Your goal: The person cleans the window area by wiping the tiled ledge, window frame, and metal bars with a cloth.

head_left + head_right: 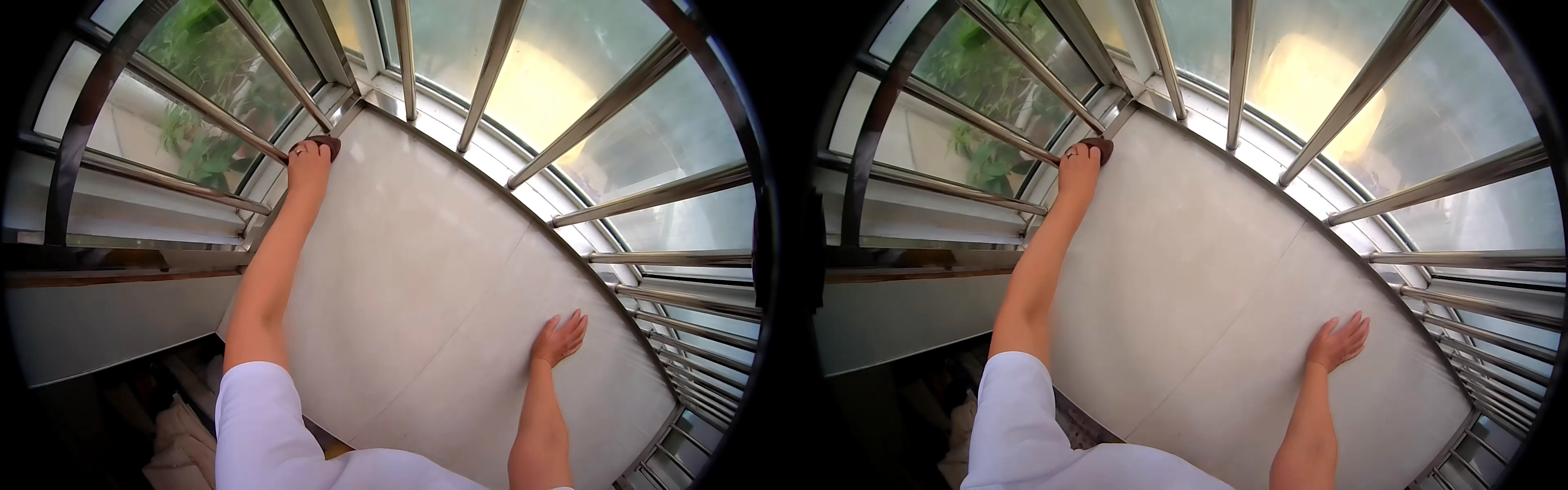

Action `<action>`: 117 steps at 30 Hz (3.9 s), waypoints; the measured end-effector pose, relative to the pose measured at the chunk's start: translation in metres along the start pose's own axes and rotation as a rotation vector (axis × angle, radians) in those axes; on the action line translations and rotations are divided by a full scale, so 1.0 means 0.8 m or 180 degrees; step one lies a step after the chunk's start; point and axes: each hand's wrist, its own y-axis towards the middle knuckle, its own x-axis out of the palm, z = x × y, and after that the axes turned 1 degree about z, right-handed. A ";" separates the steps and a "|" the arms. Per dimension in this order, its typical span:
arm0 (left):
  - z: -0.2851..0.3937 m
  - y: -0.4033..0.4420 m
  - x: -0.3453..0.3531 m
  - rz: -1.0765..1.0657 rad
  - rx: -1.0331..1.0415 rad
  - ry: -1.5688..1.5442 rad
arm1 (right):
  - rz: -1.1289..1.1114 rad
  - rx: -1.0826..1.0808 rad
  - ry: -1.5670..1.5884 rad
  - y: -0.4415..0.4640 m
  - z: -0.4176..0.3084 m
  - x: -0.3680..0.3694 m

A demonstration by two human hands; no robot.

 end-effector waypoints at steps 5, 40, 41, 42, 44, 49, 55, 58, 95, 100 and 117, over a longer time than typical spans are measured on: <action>0.027 0.036 -0.095 -0.0227 -0.0177 -0.1613 | -0.0013 0.0002 0.0121 -0.003 -0.003 -0.005; -0.022 -0.075 0.045 0.0046 -0.1357 -0.0298 | 0.0219 -0.0073 -0.0191 -0.001 0.015 0.023; -0.025 -0.090 0.045 0.0016 -0.1377 -0.0267 | 0.0190 -0.0108 -0.0177 -0.002 0.019 0.026; -0.031 -0.101 0.043 0.0331 -0.0967 0.0154 | 0.0191 -0.0046 -0.0193 0.001 0.014 0.024; -0.045 -0.125 0.036 0.0657 -0.0285 0.0738 | 0.0104 0.0099 -0.0330 0.000 0.005 0.017; -0.046 -0.199 0.013 0.0572 0.0498 0.0705 | 0.0158 0.0011 -0.0283 0.002 0.012 0.026; -0.071 -0.232 0.004 0.1039 -0.0721 0.0063 | 0.0249 -0.0004 -0.0361 0.001 0.022 0.034; -0.064 -0.227 0.049 0.0945 -0.0844 0.0282 | 0.0308 0.0013 -0.0366 0.004 0.019 0.036; -0.075 -0.364 -0.025 -0.1510 -0.2132 -0.1607 | 0.0313 -0.0048 -0.0309 0.011 0.039 0.059; -0.085 -0.318 -0.019 -0.1676 -0.2284 -0.1482 | 0.0243 -0.0036 -0.0408 0.010 0.029 0.044; -0.012 -0.233 -0.112 -0.0726 -0.1011 -0.1702 | 0.0173 -0.0031 -0.0279 0.001 0.016 0.030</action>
